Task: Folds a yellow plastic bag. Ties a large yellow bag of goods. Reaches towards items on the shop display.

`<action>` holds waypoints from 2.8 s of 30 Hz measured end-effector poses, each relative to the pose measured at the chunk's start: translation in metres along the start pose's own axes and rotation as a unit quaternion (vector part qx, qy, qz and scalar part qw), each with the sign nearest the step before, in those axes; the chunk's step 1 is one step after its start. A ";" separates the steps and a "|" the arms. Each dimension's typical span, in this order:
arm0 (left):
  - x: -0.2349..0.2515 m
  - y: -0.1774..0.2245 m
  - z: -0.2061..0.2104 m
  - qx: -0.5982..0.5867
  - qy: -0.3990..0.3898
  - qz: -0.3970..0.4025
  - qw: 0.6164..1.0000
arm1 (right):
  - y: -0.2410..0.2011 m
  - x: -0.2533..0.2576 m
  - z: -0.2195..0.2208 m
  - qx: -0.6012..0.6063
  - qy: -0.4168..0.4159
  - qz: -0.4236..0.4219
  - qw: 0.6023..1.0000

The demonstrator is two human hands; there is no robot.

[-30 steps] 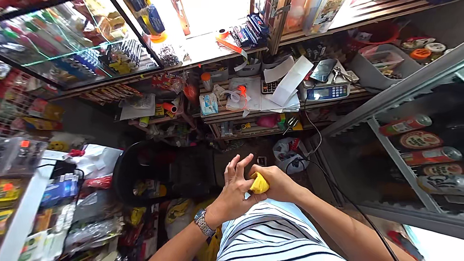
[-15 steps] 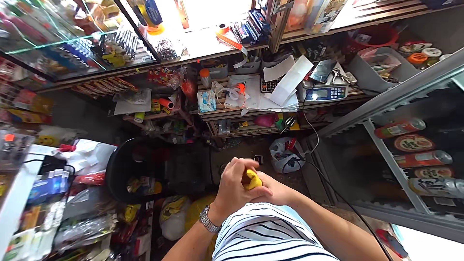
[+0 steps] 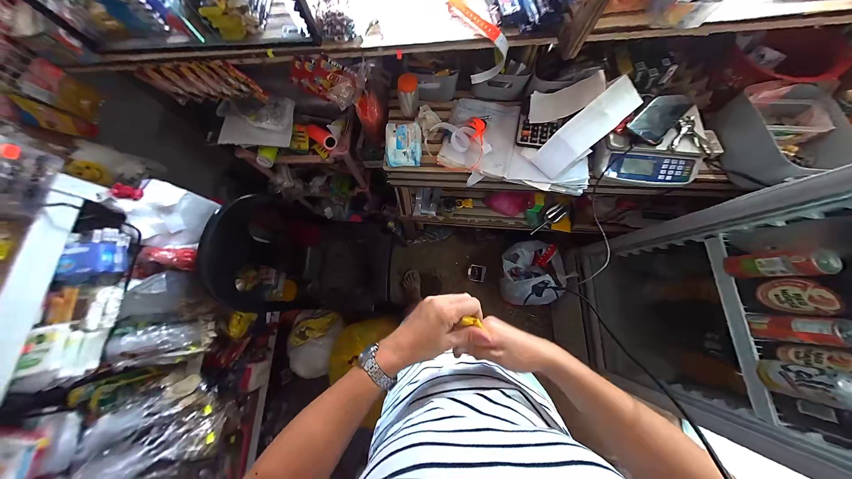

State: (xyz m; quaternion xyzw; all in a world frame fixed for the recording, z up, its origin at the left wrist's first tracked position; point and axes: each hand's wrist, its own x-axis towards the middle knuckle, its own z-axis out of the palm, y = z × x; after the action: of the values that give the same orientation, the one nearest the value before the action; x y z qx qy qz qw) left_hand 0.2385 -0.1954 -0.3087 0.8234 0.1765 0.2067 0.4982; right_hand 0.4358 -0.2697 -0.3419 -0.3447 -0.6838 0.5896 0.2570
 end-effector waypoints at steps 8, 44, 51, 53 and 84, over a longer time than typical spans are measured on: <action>-0.056 -0.112 -0.014 -0.046 0.318 -0.333 0.886 | 0.068 0.046 -0.012 -0.233 0.127 0.194 0.945; -0.324 -0.322 0.183 -0.190 0.160 -0.820 0.516 | 0.159 0.027 0.027 -0.271 -0.210 0.330 0.880; -0.339 -0.301 0.183 -0.144 0.200 -0.791 0.560 | 0.160 0.014 0.017 -0.266 -0.186 0.337 0.884; -0.332 -0.287 0.180 -0.145 0.201 -0.799 0.548 | 0.160 0.015 0.020 -0.262 -0.189 0.327 0.888; -0.180 0.084 -0.170 -0.075 0.361 -0.630 0.684 | 0.126 0.197 0.093 0.394 0.166 0.528 0.734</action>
State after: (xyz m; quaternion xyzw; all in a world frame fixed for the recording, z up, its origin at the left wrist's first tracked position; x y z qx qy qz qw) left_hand 0.0042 -0.1942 -0.1924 0.3396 0.8035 0.1375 0.4692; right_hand 0.2629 -0.1671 -0.4930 -0.6107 -0.0452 0.7804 0.1269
